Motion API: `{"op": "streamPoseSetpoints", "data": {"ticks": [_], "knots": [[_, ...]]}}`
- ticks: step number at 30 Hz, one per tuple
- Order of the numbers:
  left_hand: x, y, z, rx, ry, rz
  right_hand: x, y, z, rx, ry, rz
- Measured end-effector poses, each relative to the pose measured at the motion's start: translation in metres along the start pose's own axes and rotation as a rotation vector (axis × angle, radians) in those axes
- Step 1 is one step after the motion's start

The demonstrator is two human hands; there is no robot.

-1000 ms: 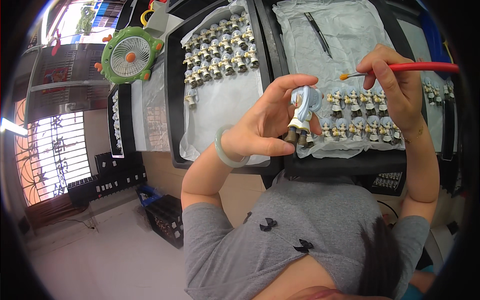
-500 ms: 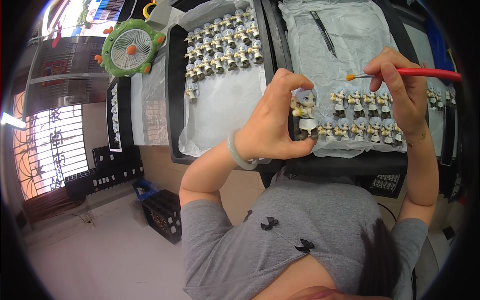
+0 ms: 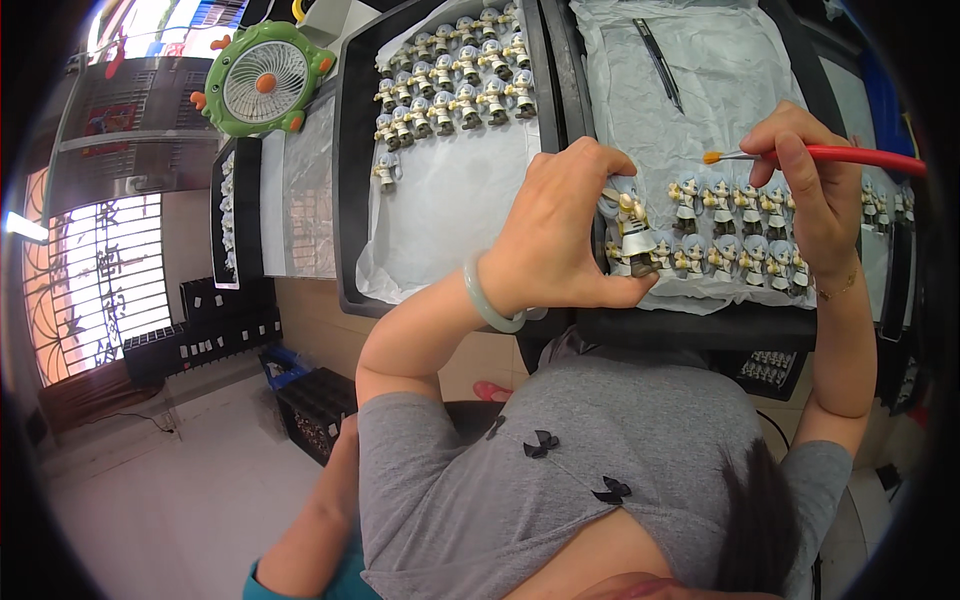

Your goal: The person sits at a workbench and paints small figurines. They use a red paintbrush to apply gold paint to the figurines' details and a black craft knife to scrape or refine specific areas. The person handles the figurines one by one, picking them up from a tray, working on them, and placing them back.

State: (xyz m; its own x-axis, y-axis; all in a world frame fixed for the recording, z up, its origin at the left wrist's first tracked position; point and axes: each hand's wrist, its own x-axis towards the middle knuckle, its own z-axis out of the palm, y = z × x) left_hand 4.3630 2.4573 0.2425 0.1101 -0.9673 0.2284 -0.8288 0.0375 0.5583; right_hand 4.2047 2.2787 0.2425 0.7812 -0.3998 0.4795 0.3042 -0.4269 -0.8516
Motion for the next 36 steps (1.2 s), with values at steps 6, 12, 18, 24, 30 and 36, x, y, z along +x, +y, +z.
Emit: {"op": "streamPoseSetpoints", "data": {"ticks": [6,12,18,24,30,36], "knots": [[-0.001,0.003,0.001,0.026,0.013,-0.05,0.002,-0.005,0.008,0.244,-0.169,-0.132],[0.0,0.004,0.002,0.07,-0.005,-0.095,0.0,-0.01,0.019,0.012,-0.234,-0.242],[0.0,0.001,0.005,0.085,-0.053,-0.102,0.001,-0.011,0.028,-0.173,-0.302,-0.247],[0.001,-0.004,0.007,0.044,-0.023,-0.017,0.015,0.018,-0.009,-0.096,0.118,0.171],[0.0,-0.014,0.0,-0.524,-0.121,-0.204,0.018,0.109,-0.022,-0.773,-0.054,0.478],[-0.005,-0.017,0.005,-0.893,-0.191,-0.169,0.058,0.121,0.017,-1.114,-0.18,0.432]]}}
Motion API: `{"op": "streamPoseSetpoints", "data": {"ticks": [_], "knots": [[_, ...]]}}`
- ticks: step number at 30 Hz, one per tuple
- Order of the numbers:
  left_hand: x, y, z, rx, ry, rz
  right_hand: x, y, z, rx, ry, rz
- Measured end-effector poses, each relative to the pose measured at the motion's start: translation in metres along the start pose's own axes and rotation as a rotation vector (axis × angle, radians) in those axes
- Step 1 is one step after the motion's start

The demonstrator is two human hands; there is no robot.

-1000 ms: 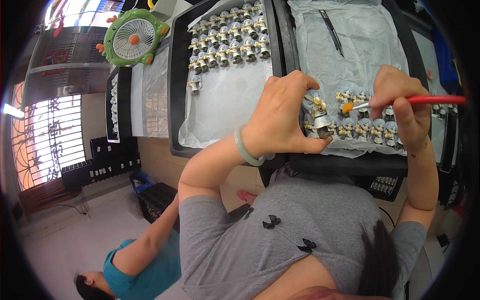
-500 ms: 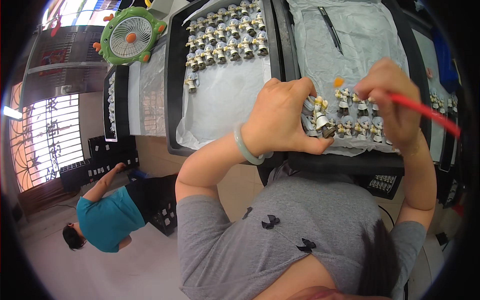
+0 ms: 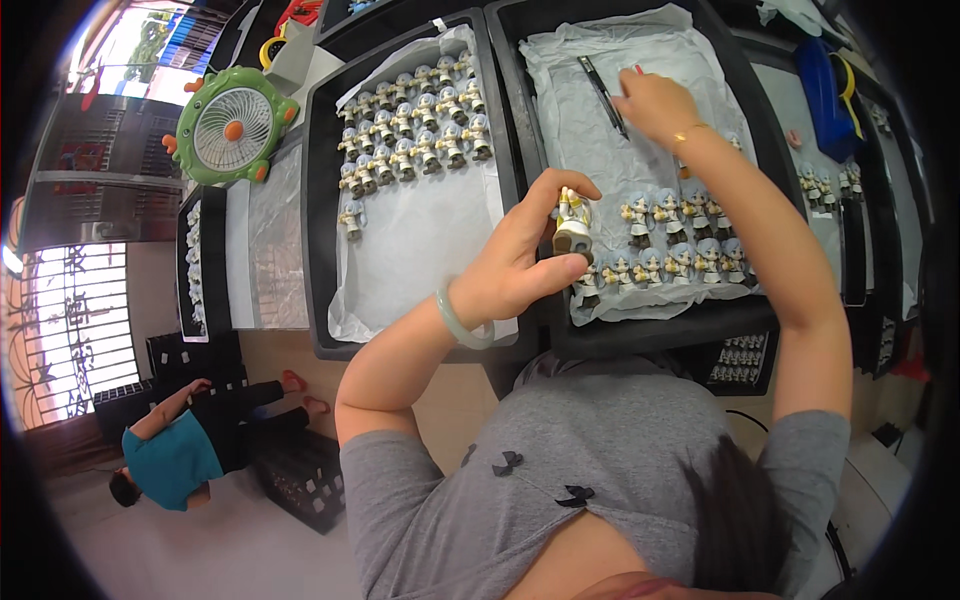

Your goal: The person sits at a workbench and paints small figurines. They use a red paintbrush to apply gold paint to the figurines' details and a black craft knife to scrape or refine specific areas. The person handles the figurines one by one, picking them up from a tray, working on them, and placing them back.

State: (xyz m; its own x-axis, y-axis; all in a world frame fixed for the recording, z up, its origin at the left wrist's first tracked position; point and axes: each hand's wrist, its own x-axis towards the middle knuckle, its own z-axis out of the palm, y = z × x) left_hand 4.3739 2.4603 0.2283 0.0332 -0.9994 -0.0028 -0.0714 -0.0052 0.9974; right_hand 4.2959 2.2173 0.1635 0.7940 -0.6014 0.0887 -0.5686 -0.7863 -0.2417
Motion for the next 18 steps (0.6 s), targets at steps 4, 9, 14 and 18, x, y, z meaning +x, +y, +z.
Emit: {"op": "streamPoseSetpoints", "data": {"ticks": [4,9,14,18], "knots": [[0.001,-0.003,0.001,-0.181,0.03,0.088,0.023,-0.013,0.025,-0.062,-0.169,0.133],[-0.002,0.005,-0.001,-0.393,-0.033,0.063,0.022,-0.003,0.005,0.477,-0.248,0.176],[-0.008,0.015,0.008,-0.523,-0.151,-0.008,-0.05,-0.02,-0.089,1.426,-0.159,0.113],[-0.006,0.011,0.015,-0.421,-0.212,0.133,-0.101,-0.045,-0.116,1.516,0.052,-0.036]]}}
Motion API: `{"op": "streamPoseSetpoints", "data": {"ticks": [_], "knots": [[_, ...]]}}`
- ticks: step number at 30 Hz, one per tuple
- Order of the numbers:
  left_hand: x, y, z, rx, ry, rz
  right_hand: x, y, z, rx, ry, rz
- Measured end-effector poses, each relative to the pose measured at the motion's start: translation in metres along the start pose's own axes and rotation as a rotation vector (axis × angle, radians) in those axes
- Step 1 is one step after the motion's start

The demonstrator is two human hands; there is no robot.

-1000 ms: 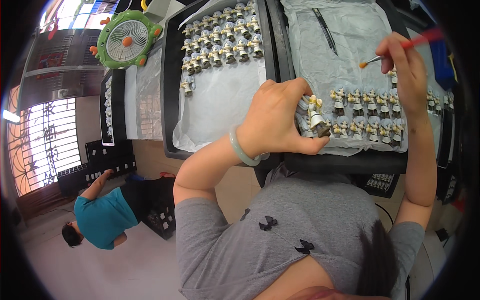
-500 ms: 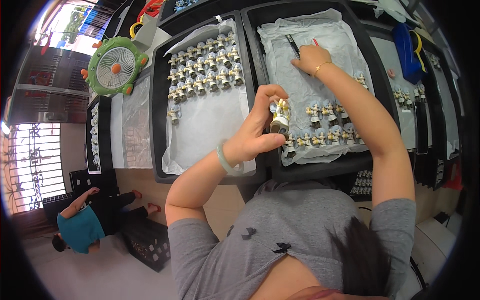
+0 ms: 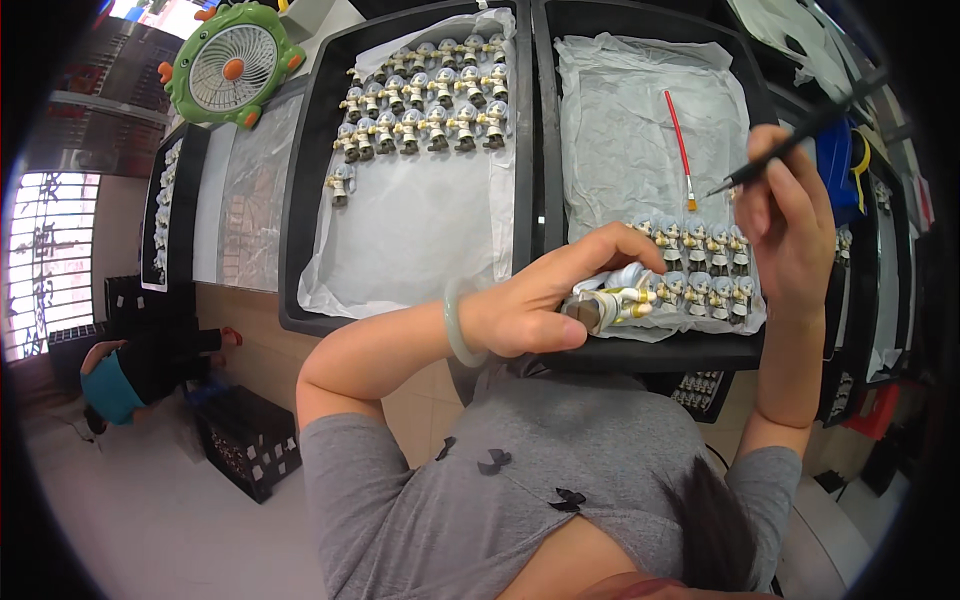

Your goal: The person sits at a workbench and paints small figurines. They use a red paintbrush to apply gold paint to the figurines' details and a black craft knife to scrape or refine specific areas. The person handles the figurines one by one, picking them up from a tray, working on them, and placing them back.

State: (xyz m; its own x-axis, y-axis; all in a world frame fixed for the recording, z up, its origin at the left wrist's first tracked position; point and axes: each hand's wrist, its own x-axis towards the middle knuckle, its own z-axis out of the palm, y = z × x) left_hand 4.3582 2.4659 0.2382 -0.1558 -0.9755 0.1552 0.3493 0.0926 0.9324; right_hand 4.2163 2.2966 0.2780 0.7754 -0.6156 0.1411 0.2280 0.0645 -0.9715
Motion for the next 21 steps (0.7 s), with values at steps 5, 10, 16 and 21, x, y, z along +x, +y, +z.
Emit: {"op": "streamPoseSetpoints", "data": {"ticks": [5,10,16,21], "knots": [[-0.003,-0.007,-0.005,0.169,0.005,0.06,-0.023,0.0,0.015,0.054,-0.205,-0.164],[-0.005,-0.008,-0.01,0.439,0.044,0.202,-0.033,-0.005,0.017,-0.039,-0.262,-0.056],[-0.003,-0.008,-0.01,0.59,0.091,0.226,-0.037,0.001,0.018,-0.338,-0.304,-0.116],[-0.002,-0.011,-0.007,0.687,0.188,0.293,-0.04,0.01,0.019,-0.289,-0.302,-0.092]]}}
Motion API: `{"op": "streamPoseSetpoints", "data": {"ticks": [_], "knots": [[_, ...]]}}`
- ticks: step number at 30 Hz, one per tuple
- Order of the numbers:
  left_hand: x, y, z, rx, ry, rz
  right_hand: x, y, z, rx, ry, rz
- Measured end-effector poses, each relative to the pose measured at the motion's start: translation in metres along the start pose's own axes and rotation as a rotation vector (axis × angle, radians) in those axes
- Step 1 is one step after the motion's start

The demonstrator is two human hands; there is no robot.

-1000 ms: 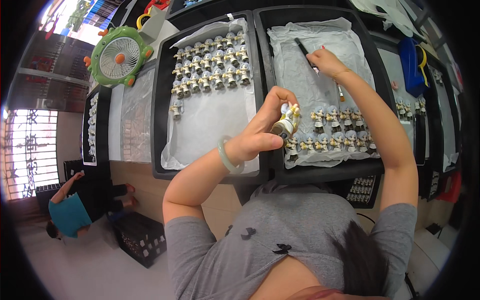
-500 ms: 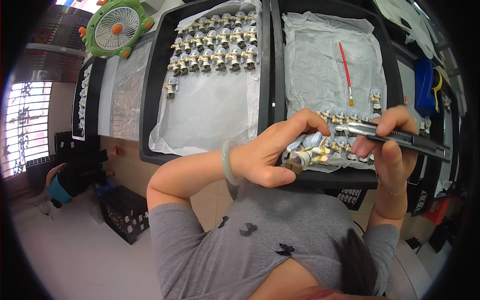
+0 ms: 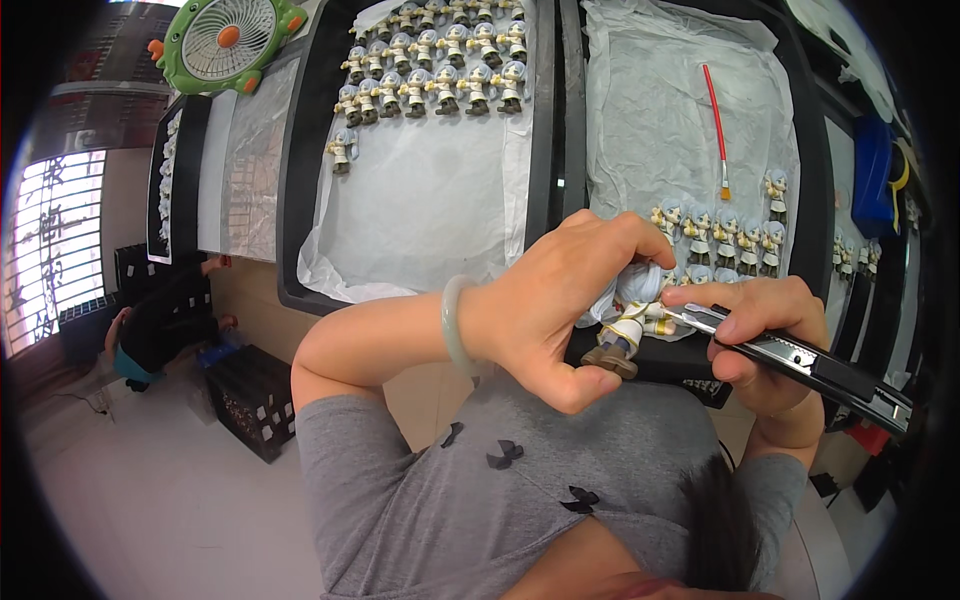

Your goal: The person sits at a workbench and paints small figurines. They use a red paintbrush to apply gold paint to the figurines' details and a black craft knife to scrape or refine specific areas. The person handles the figurines one by one, picking them up from a tray, working on them, and placing them back.

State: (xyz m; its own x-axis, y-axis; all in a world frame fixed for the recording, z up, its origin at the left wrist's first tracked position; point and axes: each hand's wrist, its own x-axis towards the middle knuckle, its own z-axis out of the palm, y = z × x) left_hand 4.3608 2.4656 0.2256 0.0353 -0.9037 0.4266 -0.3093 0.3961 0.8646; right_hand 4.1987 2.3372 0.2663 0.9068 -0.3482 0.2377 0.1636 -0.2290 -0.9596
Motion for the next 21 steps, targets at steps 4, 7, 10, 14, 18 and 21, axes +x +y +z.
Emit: {"op": "streamPoseSetpoints", "data": {"ticks": [4,7,10,14,18,21], "knots": [[0.0002,0.0004,-0.0013,0.073,-0.006,0.001,0.001,0.0042,0.0001,-0.009,-0.029,-0.049],[0.0013,0.0008,-0.0011,0.092,0.008,0.012,0.0036,0.0051,-0.0017,-0.055,-0.072,-0.095],[0.0015,0.0018,-0.003,0.107,-0.01,0.011,0.0052,0.0036,-0.0027,-0.106,-0.124,-0.11],[0.0001,0.0037,-0.0072,0.117,-0.075,-0.012,0.0061,0.0036,0.0,-0.217,-0.118,-0.144],[-0.0004,0.0037,-0.0062,0.134,-0.091,-0.012,0.0041,0.002,0.0013,-0.282,-0.115,-0.142],[-0.0007,0.0029,-0.0048,0.121,-0.078,0.018,0.0037,0.0016,0.0002,-0.249,-0.121,-0.112]]}}
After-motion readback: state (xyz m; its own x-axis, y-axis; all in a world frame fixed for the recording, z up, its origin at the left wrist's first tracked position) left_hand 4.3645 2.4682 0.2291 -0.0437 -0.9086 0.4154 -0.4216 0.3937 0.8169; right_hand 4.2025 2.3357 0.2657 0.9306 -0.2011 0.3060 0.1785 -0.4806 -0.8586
